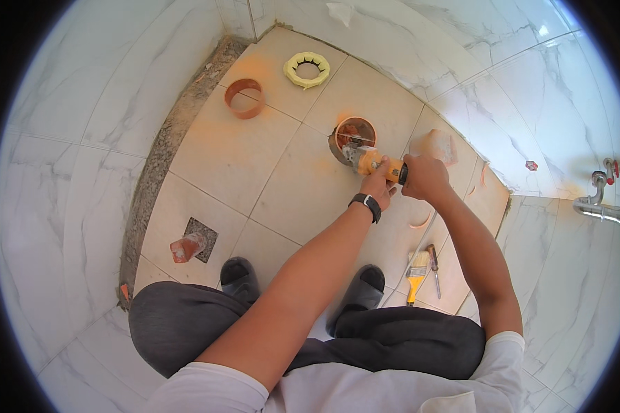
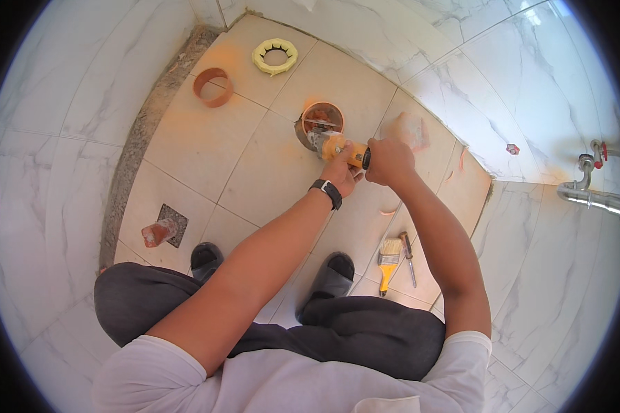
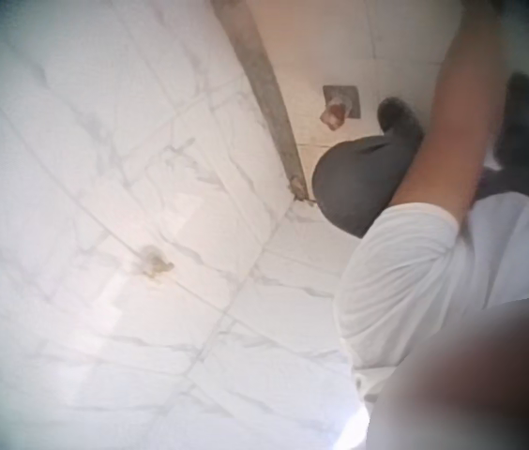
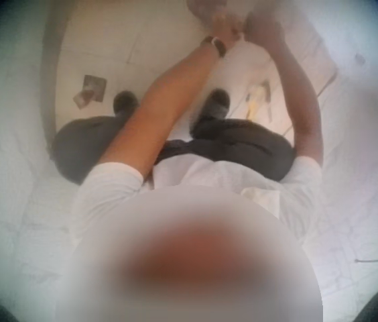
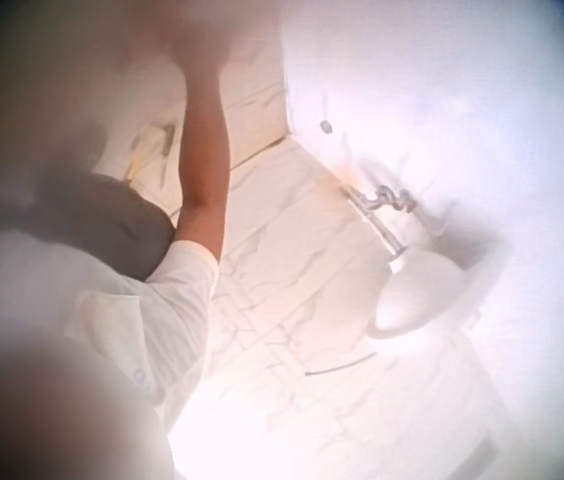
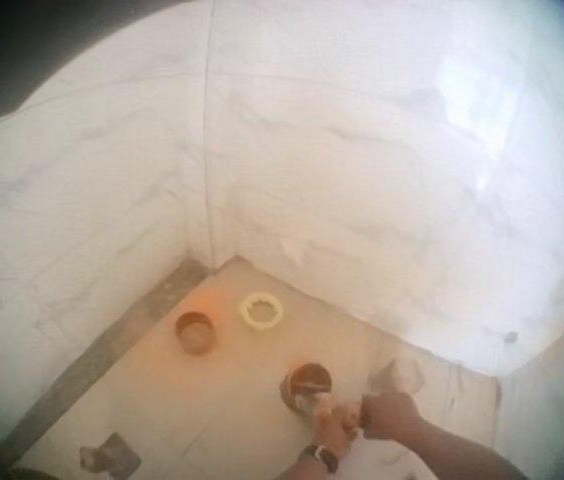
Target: The person uses an angle grinder to smooth the edges of a plastic pipe protruding from the floor. They repeatedly grind the pipe's rim, pause to wipe away debris with a cloth, and continue grinding until the end of the clip.
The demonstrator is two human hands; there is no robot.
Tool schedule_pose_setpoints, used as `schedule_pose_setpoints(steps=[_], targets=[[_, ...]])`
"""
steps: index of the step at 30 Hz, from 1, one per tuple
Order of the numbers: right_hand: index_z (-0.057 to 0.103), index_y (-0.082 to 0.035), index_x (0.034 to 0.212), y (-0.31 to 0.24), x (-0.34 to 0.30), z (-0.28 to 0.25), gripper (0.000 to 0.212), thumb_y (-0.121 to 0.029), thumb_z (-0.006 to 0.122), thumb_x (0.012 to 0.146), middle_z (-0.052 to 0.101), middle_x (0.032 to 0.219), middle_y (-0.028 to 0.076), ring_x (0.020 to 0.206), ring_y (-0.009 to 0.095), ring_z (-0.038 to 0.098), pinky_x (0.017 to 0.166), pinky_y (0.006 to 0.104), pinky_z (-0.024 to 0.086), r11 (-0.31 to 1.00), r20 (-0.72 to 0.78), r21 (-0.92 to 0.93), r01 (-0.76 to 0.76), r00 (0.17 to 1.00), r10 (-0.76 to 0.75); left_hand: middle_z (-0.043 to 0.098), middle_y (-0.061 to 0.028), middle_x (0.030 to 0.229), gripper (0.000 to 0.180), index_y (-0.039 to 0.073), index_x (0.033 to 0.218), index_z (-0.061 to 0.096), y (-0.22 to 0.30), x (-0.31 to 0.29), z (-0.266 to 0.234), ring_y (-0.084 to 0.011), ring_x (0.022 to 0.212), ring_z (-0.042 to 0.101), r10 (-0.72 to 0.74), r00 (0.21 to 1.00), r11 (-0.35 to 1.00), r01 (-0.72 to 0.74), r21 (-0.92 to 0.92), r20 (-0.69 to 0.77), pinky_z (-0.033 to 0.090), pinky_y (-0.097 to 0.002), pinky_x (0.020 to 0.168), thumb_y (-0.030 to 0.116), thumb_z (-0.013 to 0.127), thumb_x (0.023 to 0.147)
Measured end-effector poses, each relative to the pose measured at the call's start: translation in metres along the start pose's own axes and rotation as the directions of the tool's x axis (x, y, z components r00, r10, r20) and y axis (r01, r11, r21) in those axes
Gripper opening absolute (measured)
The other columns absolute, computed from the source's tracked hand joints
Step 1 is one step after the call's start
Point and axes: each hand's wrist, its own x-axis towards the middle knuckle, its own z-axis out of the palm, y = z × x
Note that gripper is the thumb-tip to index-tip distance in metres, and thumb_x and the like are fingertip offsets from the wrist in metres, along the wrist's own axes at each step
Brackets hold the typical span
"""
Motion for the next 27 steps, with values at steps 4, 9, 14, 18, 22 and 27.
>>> schedule_pose_setpoints(steps=[4, 9, 14, 18, 22, 27], targets=[[0.068, -0.009, 0.102, -0.013, 0.0, 0.002, 0.041, -0.03, 0.085, 0.071, 0.074, 0.09, 0.01, 0.086, 0.028, 0.074, 0.074, 0.04, 0.058, 0.999, -0.026, -0.032, -0.01, 1.0, 0.009, 0.06, -0.0031, 0.127, 0.041, 0.018, 0.132, 0.054, 0.007, -0.003, -0.007, -0.0202, 0.115, 0.057, 0.02, 0.995, 0.999, -0.017, -0.039, 0.1, 0.042, -0.044, 0.104, 0.046, 0.063, 0.103], [0.065, -0.006, 0.105, -0.025, -0.001, 0.005, 0.04, -0.025, 0.082, 0.074, 0.071, 0.092, 0.013, 0.086, 0.031, 0.072, 0.076, 0.0409, 0.058, 0.999, 0.016, 0.017, -0.047, 0.999, 0.047, 0.063, -0.0052, 0.123, 0.038, 0.014, 0.128, 0.055, 0.007, -0.005, -0.008, -0.0218, 0.114, 0.061, 0.085, 0.98, 0.988, -0.06, -0.145, 0.178, 0.05, -0.0427, 0.101, 0.043, 0.062, 0.104], [0.063, -0.004, 0.106, -0.046, -0.02, -0.001, 0.039, -0.026, 0.079, 0.078, 0.072, 0.095, 0.017, 0.089, 0.03, 0.073, 0.078, 0.0401, 0.057, 0.995, -0.095, -0.043, -0.088, 0.992, 0.083, 0.069, -0.0092, 0.112, 0.03, 0.01, 0.121, 0.057, 0.007, -0.011, 0.001, -0.0237, 0.106, 0.068, 0.025, 0.953, 0.978, 0.04, -0.207, 0.302, 0.054, -0.0413, 0.097, 0.034, 0.061, 0.103], [0.062, 0.0, 0.108, -0.026, -0.038, -0.021, 0.038, -0.025, 0.076, 0.083, 0.071, 0.098, 0.019, 0.085, 0.029, 0.074, 0.074, 0.042, 0.059, 0.972, 0.099, 0.23, -0.054, 0.995, 0.032, 0.07, -0.0125, 0.106, 0.029, 0.007, 0.118, 0.056, 0.005, -0.033, 0.007, -0.0277, 0.097, 0.07, 0.008, 0.954, 0.968, 0.067, -0.24, 0.299, 0.057, -0.0438, 0.092, 0.028, 0.061, 0.099], [0.061, 0.006, 0.115, -0.014, -0.047, -0.017, 0.046, -0.025, 0.077, 0.085, 0.07, 0.1, 0.017, 0.076, 0.026, 0.073, 0.06, 0.0403, 0.06, 0.073, 0.442, 0.891, -0.448, 0.894, 0.076, 0.069, -0.0162, 0.1, 0.04, 0.002, 0.116, 0.056, 0.011, -0.046, 0.0, -0.0316, 0.091, 0.07, 0.013, 0.943, 0.978, 0.058, -0.202, 0.332, 0.058, -0.0453, 0.086, 0.035, 0.059, 0.094], [0.028, 0.002, 0.146, -0.061, -0.058, 0.018, 0.088, -0.02, 0.081, 0.08, 0.062, 0.111, 0.019, 0.08, 0.025, 0.071, 0.056, 0.0384, 0.06, -0.475, 0.445, 0.805, -0.357, 0.892, 0.083, 0.069, -0.0153, 0.095, 0.047, 0.001, 0.114, 0.06, 0.033, -0.048, -0.028, -0.0303, 0.088, 0.07, -0.077, 0.911, 0.996, 0.087, -0.006, 0.405, 0.058, -0.0415, 0.085, 0.04, 0.057, 0.088]])
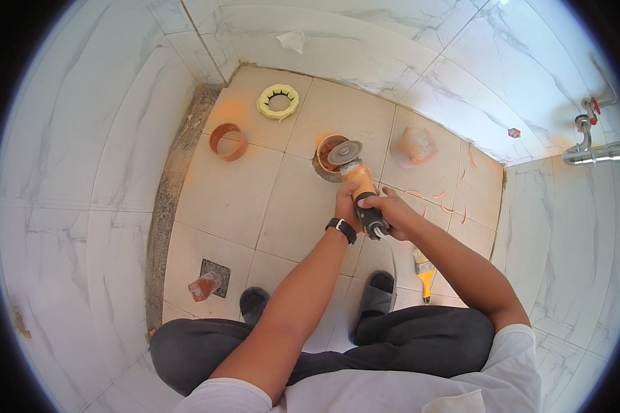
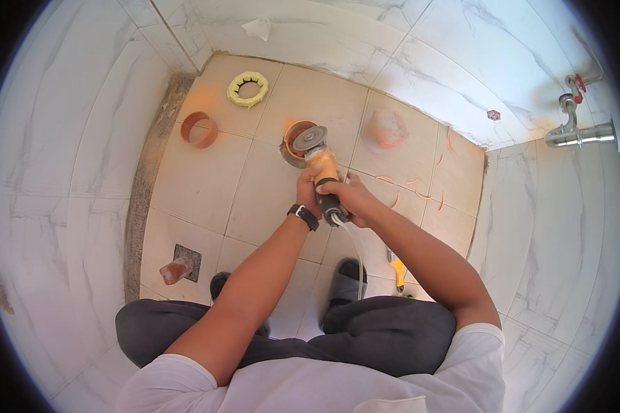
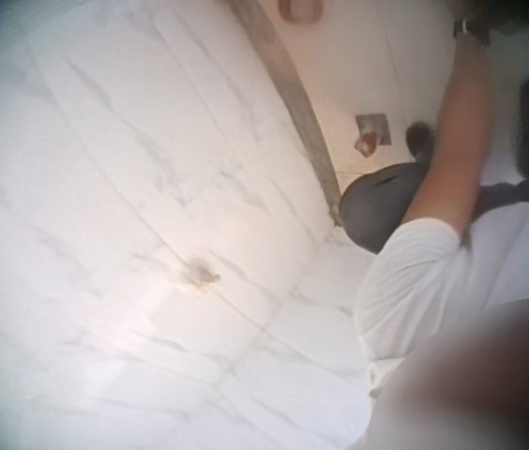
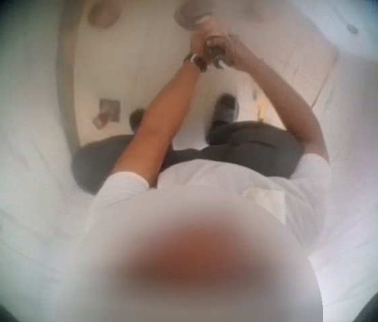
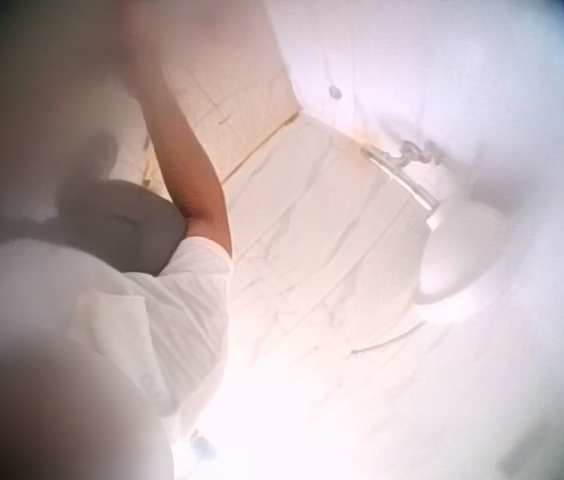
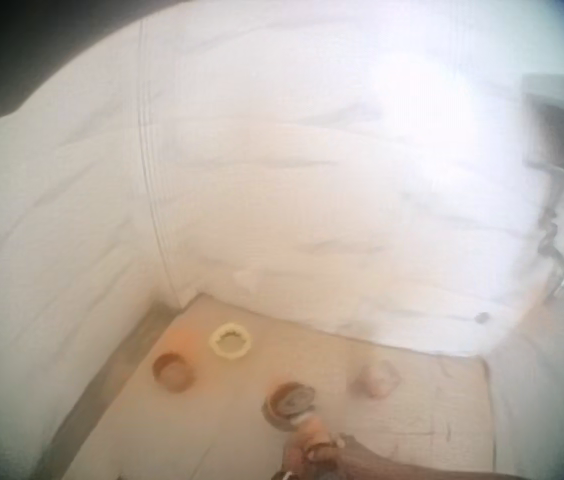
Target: The person uses an angle grinder to smooth the edges of a plastic pipe protruding from the floor. They repeatedly grind the pipe's rim, pause to wipe away debris with a cloth, and continue grinding until the end of the clip.
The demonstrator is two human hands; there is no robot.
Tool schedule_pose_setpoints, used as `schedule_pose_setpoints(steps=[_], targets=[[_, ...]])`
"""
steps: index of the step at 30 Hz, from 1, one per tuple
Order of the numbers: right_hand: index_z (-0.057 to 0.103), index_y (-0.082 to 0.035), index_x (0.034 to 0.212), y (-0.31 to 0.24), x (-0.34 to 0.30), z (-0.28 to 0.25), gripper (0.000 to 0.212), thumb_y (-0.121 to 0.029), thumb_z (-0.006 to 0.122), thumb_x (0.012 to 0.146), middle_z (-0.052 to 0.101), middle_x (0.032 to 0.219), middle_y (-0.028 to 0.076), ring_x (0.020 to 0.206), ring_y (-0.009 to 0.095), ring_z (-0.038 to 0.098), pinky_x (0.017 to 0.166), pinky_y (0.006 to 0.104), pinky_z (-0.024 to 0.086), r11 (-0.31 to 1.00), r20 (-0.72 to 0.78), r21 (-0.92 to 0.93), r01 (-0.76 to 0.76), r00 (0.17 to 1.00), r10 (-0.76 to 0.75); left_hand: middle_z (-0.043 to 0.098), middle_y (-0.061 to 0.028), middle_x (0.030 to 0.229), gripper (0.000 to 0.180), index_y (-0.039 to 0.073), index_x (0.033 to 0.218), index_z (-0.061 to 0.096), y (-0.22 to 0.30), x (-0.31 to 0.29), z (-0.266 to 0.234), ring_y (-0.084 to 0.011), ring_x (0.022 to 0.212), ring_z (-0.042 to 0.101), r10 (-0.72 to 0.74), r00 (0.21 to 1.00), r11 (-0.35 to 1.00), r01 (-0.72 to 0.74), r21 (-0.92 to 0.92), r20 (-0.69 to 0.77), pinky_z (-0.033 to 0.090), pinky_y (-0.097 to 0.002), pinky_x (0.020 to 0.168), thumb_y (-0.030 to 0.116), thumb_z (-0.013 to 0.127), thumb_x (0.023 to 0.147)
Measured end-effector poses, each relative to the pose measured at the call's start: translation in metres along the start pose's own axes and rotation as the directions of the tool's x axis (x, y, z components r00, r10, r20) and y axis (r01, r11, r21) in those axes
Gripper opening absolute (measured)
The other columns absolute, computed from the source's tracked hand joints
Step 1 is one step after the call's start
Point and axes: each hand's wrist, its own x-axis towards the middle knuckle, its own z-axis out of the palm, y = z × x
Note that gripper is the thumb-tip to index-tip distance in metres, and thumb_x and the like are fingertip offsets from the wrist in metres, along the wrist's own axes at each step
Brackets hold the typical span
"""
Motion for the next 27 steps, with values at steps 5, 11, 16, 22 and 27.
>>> schedule_pose_setpoints(steps=[5, 11, 16, 22, 27], targets=[[0.02, -0.001, 0.146, 0.006, 0.013, 0.04, 0.092, -0.013, 0.077, 0.076, 0.054, 0.117, 0.021, 0.086, 0.028, 0.068, 0.058, 0.0419, 0.061, 0.998, 0.057, 0.046, -0.048, 0.997, 0.045, 0.068, -0.0176, 0.108, 0.057, -0.002, 0.126, 0.057, 0.027, -0.005, -0.023, -0.0304, 0.096, 0.07, -0.042, 0.998, 0.997, 0.039, 0.062, 0.041, 0.056, -0.0404, 0.091, 0.04, 0.058, 0.087], [0.024, -0.001, 0.147, 0.001, 0.006, 0.058, 0.092, -0.011, 0.077, 0.072, 0.055, 0.119, 0.022, 0.096, 0.027, 0.066, 0.07, 0.04, 0.06, 0.997, -0.011, -0.068, 0.027, 1.0, -0.028, 0.07, -0.0169, 0.114, 0.058, 0.0, 0.129, 0.058, 0.048, -0.013, -0.023, -0.0293, 0.1, 0.07, -0.096, 0.994, 0.987, 0.09, 0.131, 0.047, 0.055, -0.0402, 0.094, 0.042, 0.059, 0.09], [0.025, 0.002, 0.156, 0.006, 0.018, 0.067, 0.095, -0.01, 0.074, 0.076, 0.059, 0.121, 0.022, 0.096, 0.027, 0.068, 0.074, 0.0368, 0.059, 0.982, -0.199, -0.179, 0.063, 0.975, -0.099, 0.07, -0.0136, 0.118, 0.052, 0.005, 0.137, 0.056, 0.056, -0.02, -0.015, -0.0277, 0.103, 0.071, -0.198, 0.98, 0.959, 0.193, 0.21, 0.002, 0.055, -0.0407, 0.097, 0.045, 0.051, 0.105], [0.015, 0.002, 0.163, 0.025, 0.037, 0.082, 0.109, -0.012, 0.076, 0.074, 0.059, 0.127, 0.024, 0.102, 0.029, 0.067, 0.079, 0.0387, 0.058, 0.982, -0.252, -0.173, 0.079, 0.96, -0.122, 0.07, -0.0126, 0.119, 0.054, 0.006, 0.14, 0.054, 0.057, -0.029, -0.03, -0.0257, 0.1, 0.072, -0.137, 0.991, 0.97, 0.134, 0.205, 0.004, 0.059, -0.0402, 0.089, 0.05, 0.048, 0.108], [0.024, 0.005, 0.158, 0.026, 0.04, 0.104, 0.106, -0.021, 0.078, 0.071, 0.065, 0.123, 0.028, 0.106, 0.035, 0.07, 0.085, 0.0408, 0.058, 0.967, -0.357, -0.244, 0.074, 0.92, -0.161, 0.071, -0.0126, 0.116, 0.053, 0.005, 0.136, 0.057, 0.067, -0.025, -0.048, -0.0251, 0.098, 0.072, -0.093, 0.994, 0.979, 0.082, 0.185, 0.052, 0.059, -0.0387, 0.085, 0.049, 0.051, 0.107]])
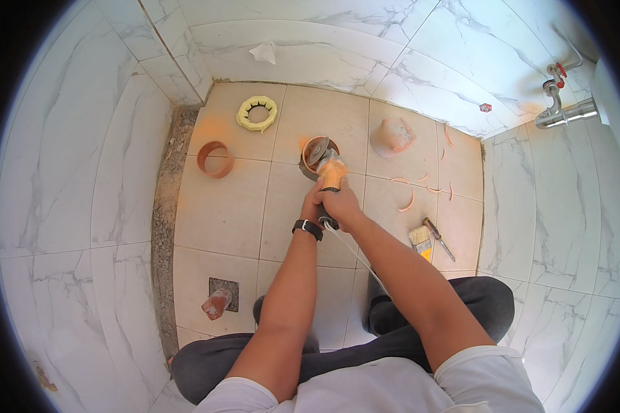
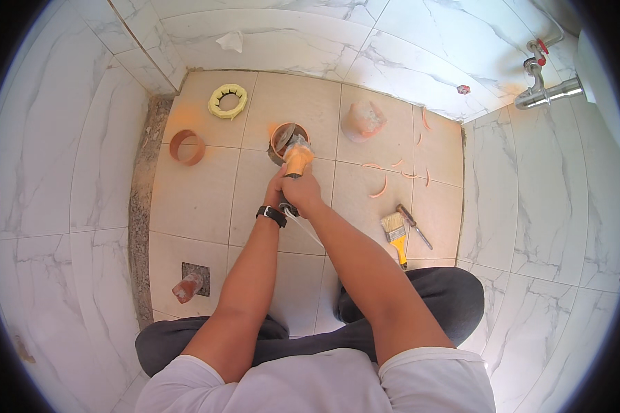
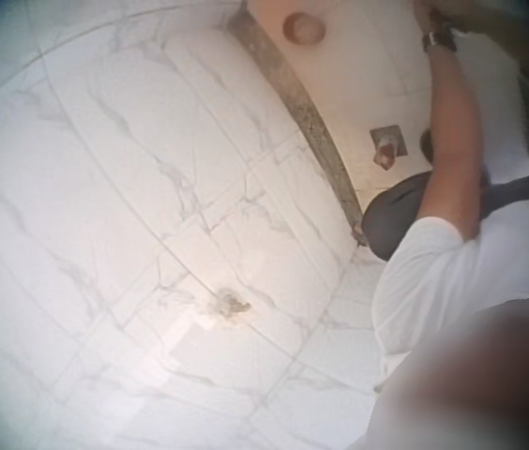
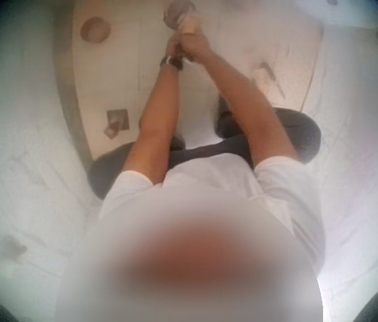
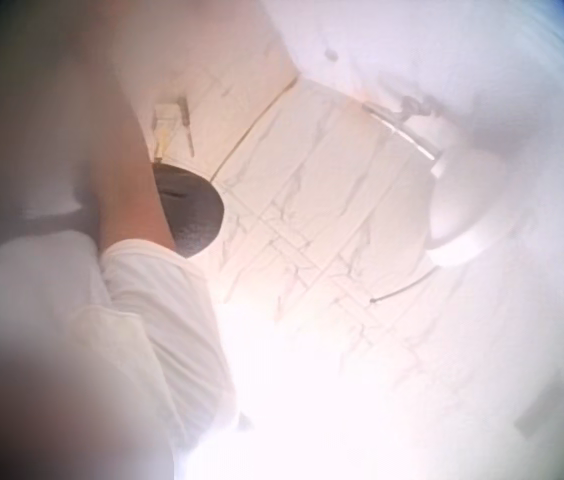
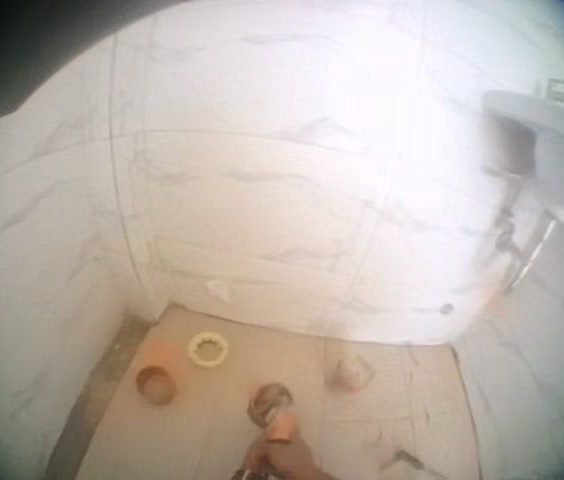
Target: The person uses an angle grinder to smooth the edges of a plastic pipe protruding from the floor. They repeatedly grind the pipe's rim, pause to wipe away debris with a cloth, and continue grinding until the end of the clip.
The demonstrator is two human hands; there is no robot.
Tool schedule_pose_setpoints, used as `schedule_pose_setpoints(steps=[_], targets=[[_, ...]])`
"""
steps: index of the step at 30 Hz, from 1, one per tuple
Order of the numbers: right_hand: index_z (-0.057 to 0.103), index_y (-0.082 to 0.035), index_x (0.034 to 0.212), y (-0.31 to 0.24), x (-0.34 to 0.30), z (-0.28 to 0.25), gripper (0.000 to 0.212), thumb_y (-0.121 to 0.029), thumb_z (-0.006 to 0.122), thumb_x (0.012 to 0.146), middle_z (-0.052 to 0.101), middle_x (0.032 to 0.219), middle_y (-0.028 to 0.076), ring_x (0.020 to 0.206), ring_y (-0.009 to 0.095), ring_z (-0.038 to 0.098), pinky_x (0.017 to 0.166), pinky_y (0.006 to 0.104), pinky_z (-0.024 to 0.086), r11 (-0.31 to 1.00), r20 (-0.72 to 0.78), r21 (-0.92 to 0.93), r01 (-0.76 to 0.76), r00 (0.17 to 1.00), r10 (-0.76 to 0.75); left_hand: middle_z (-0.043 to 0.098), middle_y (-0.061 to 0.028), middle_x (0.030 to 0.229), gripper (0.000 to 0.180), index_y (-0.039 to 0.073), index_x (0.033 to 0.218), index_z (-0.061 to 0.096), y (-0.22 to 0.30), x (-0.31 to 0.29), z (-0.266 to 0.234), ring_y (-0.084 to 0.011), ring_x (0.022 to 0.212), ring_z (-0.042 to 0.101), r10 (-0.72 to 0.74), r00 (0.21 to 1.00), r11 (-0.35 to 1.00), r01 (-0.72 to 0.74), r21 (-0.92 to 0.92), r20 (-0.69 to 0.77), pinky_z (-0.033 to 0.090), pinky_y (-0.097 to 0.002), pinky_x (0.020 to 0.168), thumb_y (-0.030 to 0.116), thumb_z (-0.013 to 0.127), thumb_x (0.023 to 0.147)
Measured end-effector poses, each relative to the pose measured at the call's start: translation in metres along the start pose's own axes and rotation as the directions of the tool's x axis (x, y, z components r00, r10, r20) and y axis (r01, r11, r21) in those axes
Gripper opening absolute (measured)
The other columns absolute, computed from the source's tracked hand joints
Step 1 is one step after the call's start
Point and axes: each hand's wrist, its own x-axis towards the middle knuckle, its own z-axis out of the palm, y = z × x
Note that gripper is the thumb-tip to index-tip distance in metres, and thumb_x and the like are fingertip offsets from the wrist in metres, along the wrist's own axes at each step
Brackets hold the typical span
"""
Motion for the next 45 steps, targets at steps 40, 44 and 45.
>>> schedule_pose_setpoints(steps=[40, 44, 45], targets=[[0.016, 0.012, 0.158, 0.0, 0.011, 0.041, 0.103, -0.031, 0.068, 0.08, 0.05, 0.146, 0.035, 0.132, 0.046, 0.057, 0.108, 0.044, 0.049, 0.99, -0.148, -0.139, 0.026, 0.988, -0.046, 0.071, -0.0134, 0.118, 0.054, 0.002, 0.136, 0.057, 0.031, 0.006, -0.031, -0.0271, 0.104, 0.07, -0.023, 0.998, 0.998, 0.025, 0.05, -0.05, 0.057, -0.0408, 0.089, 0.045, 0.054, 0.105], [0.013, 0.011, 0.159, 0.003, 0.015, 0.045, 0.104, -0.032, 0.068, 0.082, 0.048, 0.148, 0.035, 0.131, 0.046, 0.057, 0.108, 0.0447, 0.049, 0.982, -0.144, -0.185, 0.042, 0.987, -0.069, 0.071, -0.0136, 0.118, 0.054, 0.002, 0.137, 0.057, 0.031, 0.005, -0.031, -0.0274, 0.105, 0.07, -0.024, 0.998, 0.998, 0.027, 0.05, -0.057, 0.056, -0.041, 0.089, 0.045, 0.055, 0.105], [0.012, 0.011, 0.159, 0.004, 0.016, 0.046, 0.105, -0.033, 0.068, 0.082, 0.047, 0.149, 0.035, 0.131, 0.046, 0.057, 0.108, 0.0448, 0.049, 0.98, -0.143, -0.196, 0.036, 0.988, -0.065, 0.071, -0.0136, 0.118, 0.054, 0.002, 0.137, 0.057, 0.031, 0.004, -0.031, -0.0275, 0.105, 0.07, -0.023, 0.998, 0.998, 0.026, 0.048, -0.06, 0.056, -0.0411, 0.089, 0.045, 0.055, 0.105]])
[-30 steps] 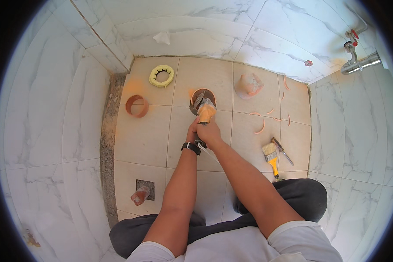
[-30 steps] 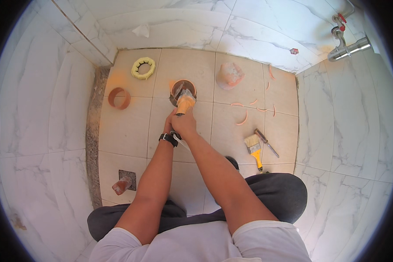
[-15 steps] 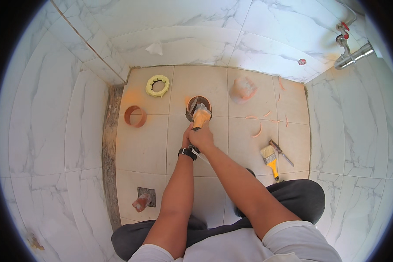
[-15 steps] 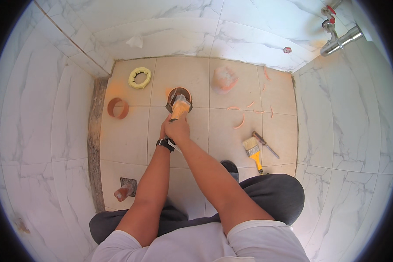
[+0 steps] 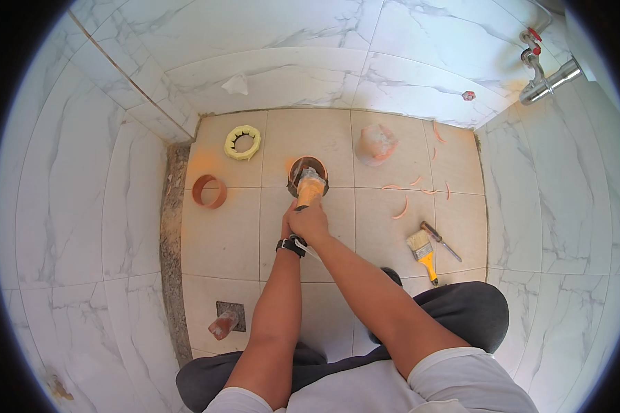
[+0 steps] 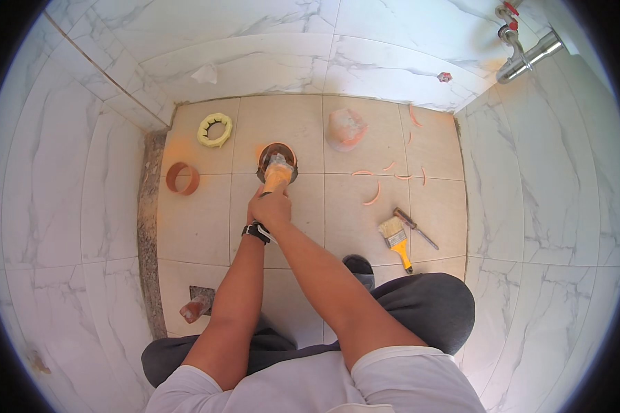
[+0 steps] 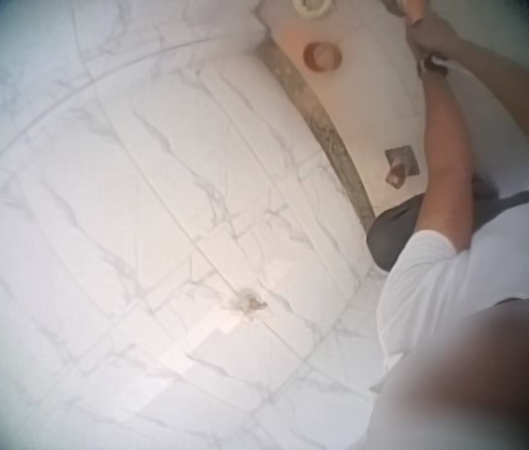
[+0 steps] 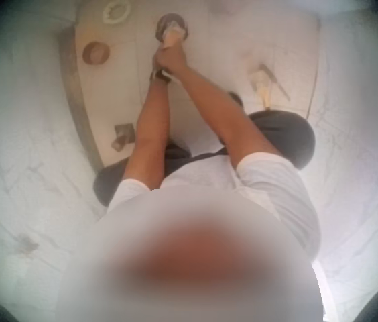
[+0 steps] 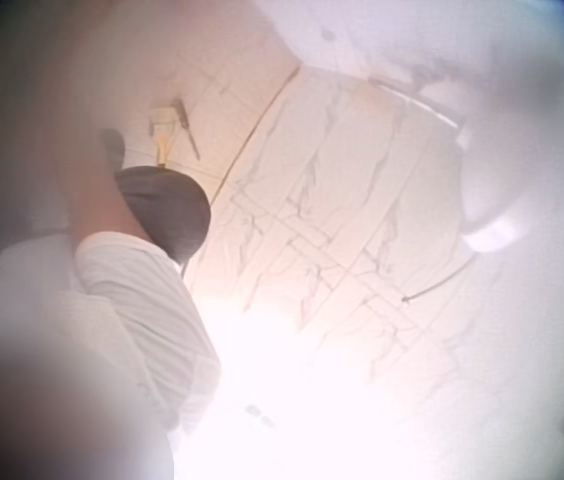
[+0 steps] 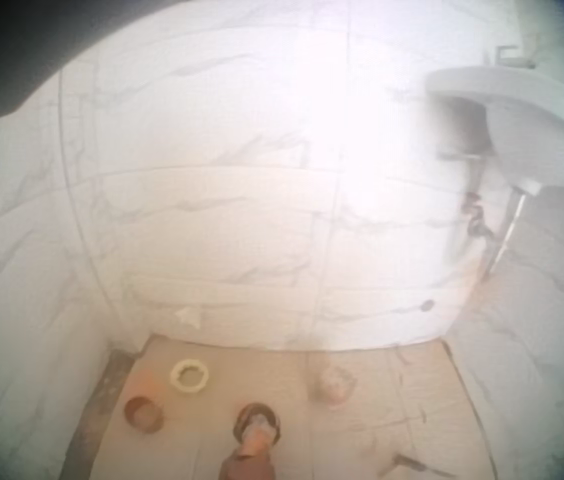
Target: The person uses an angle grinder to smooth the edges of a plastic pipe protruding from the floor. They repeatedly grind the pipe's rim, pause to wipe away debris with a cloth, and continue grinding until the end of the clip.
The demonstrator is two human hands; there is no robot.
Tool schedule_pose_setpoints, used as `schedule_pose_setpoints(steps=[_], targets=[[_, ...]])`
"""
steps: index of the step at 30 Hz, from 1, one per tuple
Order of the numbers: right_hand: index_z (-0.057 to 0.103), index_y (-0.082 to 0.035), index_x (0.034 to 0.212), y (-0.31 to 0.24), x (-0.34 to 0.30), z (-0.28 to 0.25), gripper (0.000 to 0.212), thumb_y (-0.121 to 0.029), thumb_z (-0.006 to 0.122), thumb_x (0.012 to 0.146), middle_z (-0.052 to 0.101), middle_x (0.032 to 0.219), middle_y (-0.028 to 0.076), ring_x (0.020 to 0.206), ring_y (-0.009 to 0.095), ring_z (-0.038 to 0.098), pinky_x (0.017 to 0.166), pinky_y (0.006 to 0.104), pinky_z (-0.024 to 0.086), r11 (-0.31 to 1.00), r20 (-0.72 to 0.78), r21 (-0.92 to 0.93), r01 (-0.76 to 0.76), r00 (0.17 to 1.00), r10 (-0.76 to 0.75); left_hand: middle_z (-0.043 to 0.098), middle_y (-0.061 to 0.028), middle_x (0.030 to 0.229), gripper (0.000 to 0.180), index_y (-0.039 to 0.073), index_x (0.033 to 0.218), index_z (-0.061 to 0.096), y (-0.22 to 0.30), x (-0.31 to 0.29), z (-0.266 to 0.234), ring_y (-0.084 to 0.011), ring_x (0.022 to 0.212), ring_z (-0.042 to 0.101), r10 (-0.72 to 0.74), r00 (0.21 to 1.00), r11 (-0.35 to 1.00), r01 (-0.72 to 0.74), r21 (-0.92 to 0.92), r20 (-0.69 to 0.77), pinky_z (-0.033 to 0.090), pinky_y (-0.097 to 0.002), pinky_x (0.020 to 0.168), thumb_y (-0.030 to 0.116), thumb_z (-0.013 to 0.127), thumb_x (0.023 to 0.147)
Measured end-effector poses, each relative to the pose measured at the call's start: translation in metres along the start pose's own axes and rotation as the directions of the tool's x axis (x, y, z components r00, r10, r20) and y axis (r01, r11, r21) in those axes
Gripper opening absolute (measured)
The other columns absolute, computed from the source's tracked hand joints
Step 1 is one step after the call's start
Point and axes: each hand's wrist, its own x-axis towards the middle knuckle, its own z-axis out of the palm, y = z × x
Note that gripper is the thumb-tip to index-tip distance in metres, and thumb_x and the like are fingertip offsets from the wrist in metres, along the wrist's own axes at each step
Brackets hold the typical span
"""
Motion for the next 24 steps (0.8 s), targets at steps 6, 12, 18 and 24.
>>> schedule_pose_setpoints(steps=[6, 12, 18, 24], targets=[[0.008, 0.011, 0.16, -0.0016, 0.001, 0.0065, 0.104, -0.034, 0.065, 0.086, 0.044, 0.151, 0.035, 0.131, 0.046, 0.057, 0.108, 0.045, 0.05, 0.999, 0.0, -0.042, -0.004, 1.0, 0.004, 0.071, -0.0139, 0.119, 0.055, 0.001, 0.137, 0.057, 0.0017, -0.0025, 0.0008, -0.028, 0.106, 0.07, 0.001, 1.0, 1.0, 0.0, 0.01, -0.01, 0.056, -0.0415, 0.089, 0.046, 0.055, 0.104], [0.007, 0.01, 0.16, -0.0037, -0.0021, 0.0042, 0.1, -0.036, 0.062, 0.09, 0.047, 0.147, 0.037, 0.128, 0.048, 0.058, 0.106, 0.0467, 0.051, 0.998, 0.04, -0.06, -0.02, 0.999, 0.022, 0.071, -0.0142, 0.12, 0.056, 0.001, 0.137, 0.057, 0.0023, -0.0023, 0.002, -0.0284, 0.107, 0.069, 0.0, 1.0, 1.0, 0.001, 0.021, -0.021, 0.056, -0.0418, 0.09, 0.046, 0.055, 0.104], [0.007, 0.009, 0.16, -0.0031, -0.0031, 0.0094, 0.095, -0.037, 0.059, 0.094, 0.053, 0.141, 0.037, 0.125, 0.049, 0.06, 0.105, 0.0488, 0.051, 0.997, -0.008, -0.072, 0.0, 1.0, -0.001, 0.07, -0.0145, 0.12, 0.056, 0.001, 0.138, 0.057, 0.0034, -0.0073, 0.0022, -0.0289, 0.109, 0.069, 0.0, 0.999, 1.0, 0.001, 0.025, -0.036, 0.056, -0.0422, 0.09, 0.046, 0.055, 0.104], [0.008, 0.008, 0.16, -0.0055, -0.0043, 0.0099, 0.094, -0.038, 0.058, 0.095, 0.053, 0.141, 0.036, 0.126, 0.048, 0.059, 0.105, 0.0499, 0.051, 0.999, -0.015, -0.049, -0.02, 1.0, 0.019, 0.07, -0.0148, 0.121, 0.057, 0.001, 0.138, 0.057, 0.0064, -0.0078, 0.0044, -0.0293, 0.11, 0.069, 0.005, 0.999, 0.999, -0.003, 0.036, -0.047, 0.056, -0.0426, 0.091, 0.046, 0.056, 0.103]])
